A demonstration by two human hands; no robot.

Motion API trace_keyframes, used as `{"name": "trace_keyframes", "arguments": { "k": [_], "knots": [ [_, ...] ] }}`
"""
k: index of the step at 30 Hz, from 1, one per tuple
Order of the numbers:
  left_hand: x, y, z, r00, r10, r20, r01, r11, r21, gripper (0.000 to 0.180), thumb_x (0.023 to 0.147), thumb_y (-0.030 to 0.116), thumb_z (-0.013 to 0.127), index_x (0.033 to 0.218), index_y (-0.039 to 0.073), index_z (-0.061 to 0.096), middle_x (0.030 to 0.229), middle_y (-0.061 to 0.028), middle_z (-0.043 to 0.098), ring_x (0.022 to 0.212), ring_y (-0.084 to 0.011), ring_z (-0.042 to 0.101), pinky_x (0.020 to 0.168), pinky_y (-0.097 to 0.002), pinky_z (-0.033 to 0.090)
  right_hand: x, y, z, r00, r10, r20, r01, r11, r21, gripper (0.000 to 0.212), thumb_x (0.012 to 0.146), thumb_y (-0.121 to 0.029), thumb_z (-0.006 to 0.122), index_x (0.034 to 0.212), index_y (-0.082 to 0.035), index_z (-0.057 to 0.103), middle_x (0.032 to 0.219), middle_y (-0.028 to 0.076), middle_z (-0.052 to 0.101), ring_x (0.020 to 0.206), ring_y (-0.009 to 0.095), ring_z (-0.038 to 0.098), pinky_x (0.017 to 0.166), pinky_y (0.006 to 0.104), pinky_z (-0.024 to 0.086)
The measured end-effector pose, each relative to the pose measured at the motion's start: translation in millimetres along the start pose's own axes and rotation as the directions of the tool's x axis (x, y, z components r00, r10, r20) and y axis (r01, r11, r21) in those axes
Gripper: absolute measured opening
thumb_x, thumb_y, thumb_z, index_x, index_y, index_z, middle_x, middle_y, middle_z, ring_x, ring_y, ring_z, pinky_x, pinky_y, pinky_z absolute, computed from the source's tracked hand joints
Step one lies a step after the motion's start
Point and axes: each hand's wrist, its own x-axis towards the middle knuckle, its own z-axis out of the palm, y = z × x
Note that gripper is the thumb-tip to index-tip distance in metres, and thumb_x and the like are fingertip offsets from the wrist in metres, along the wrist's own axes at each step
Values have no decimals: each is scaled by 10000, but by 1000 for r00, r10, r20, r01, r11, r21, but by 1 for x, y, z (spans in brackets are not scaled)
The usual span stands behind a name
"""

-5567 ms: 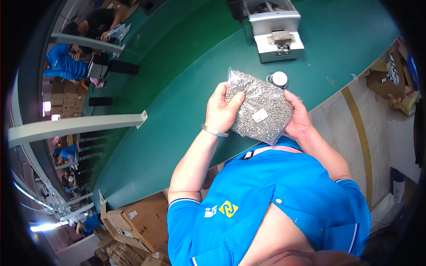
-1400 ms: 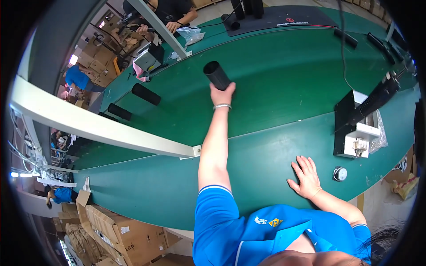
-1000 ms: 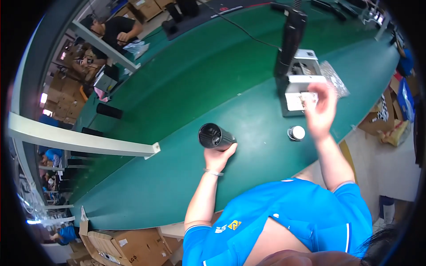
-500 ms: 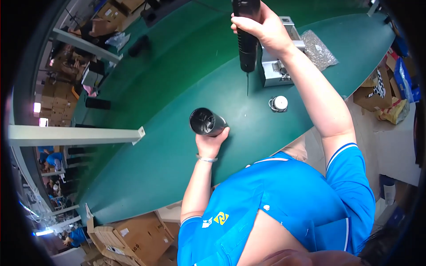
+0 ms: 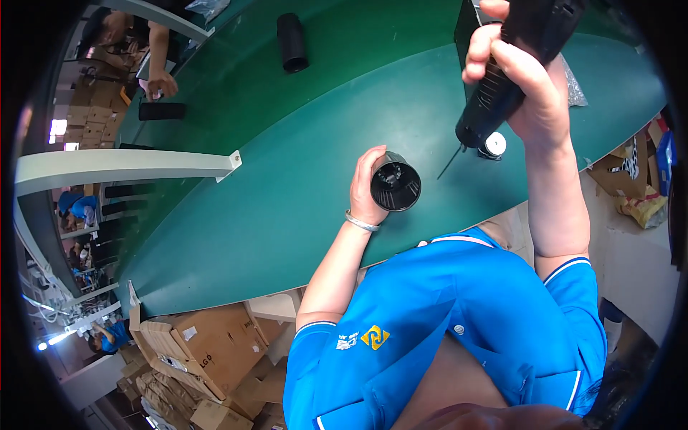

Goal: Assembling black cylindrical components by driving screws into them with an electric screwdriver.

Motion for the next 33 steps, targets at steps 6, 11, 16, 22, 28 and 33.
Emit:
{"name": "trace_keyframes", "arguments": {
  "k": [6,11,16,22,28,33],
  "knots": [
    [4,4,-2,997,-62,52,62,998,-1,631,506,82,767,1063,37,474,1096,-100,499,963,-223,519,845,-287,414,-12,-14,-15,981,49,187,-24,991,-131,523,779,-147,503,1232,21,301,993,142,463,744,170,525,656,252,451],
    [7,10,-4,991,-113,73,108,992,66,639,496,72,770,1060,38,474,1090,-102,500,960,-225,519,848,-296,413,-18,-16,-16,991,-43,125,47,998,-30,513,778,-163,451,1227,37,305,873,103,472,602,122,479,542,222,406],
    [13,20,-8,996,-33,88,22,992,121,658,491,-11,713,1086,50,438,1037,-99,519,918,-242,533,786,-294,445,-25,-23,-14,998,-51,40,54,996,-67,533,779,-199,471,1230,33,306,821,82,478,628,117,490,542,227,416],
    [6,17,-10,936,-221,275,230,973,-1,683,464,19,752,1076,49,451,1054,-97,506,927,-235,529,797,-293,443,-28,-21,-21,997,-64,42,70,982,-175,570,764,-240,501,1228,33,313,838,88,477,626,112,492,527,223,413],
    [3,14,1,969,-205,140,234,944,-234,667,465,30,779,1059,44,475,1014,-81,538,907,-205,548,802,-313,442,-30,-24,-24,999,-45,27,51,949,-311,602,745,-249,529,1214,57,309,865,88,465,633,116,486,557,215,410],
    [-4,18,13,967,-251,40,241,856,-457,668,483,-7,738,1087,43,457,1002,-88,554,902,-221,556,809,-327,448,-30,-32,-29,1000,-23,-1,21,947,-321,506,718,-101,551,1161,56,363,805,97,510,621,149,519,601,221,432]
  ]
}}
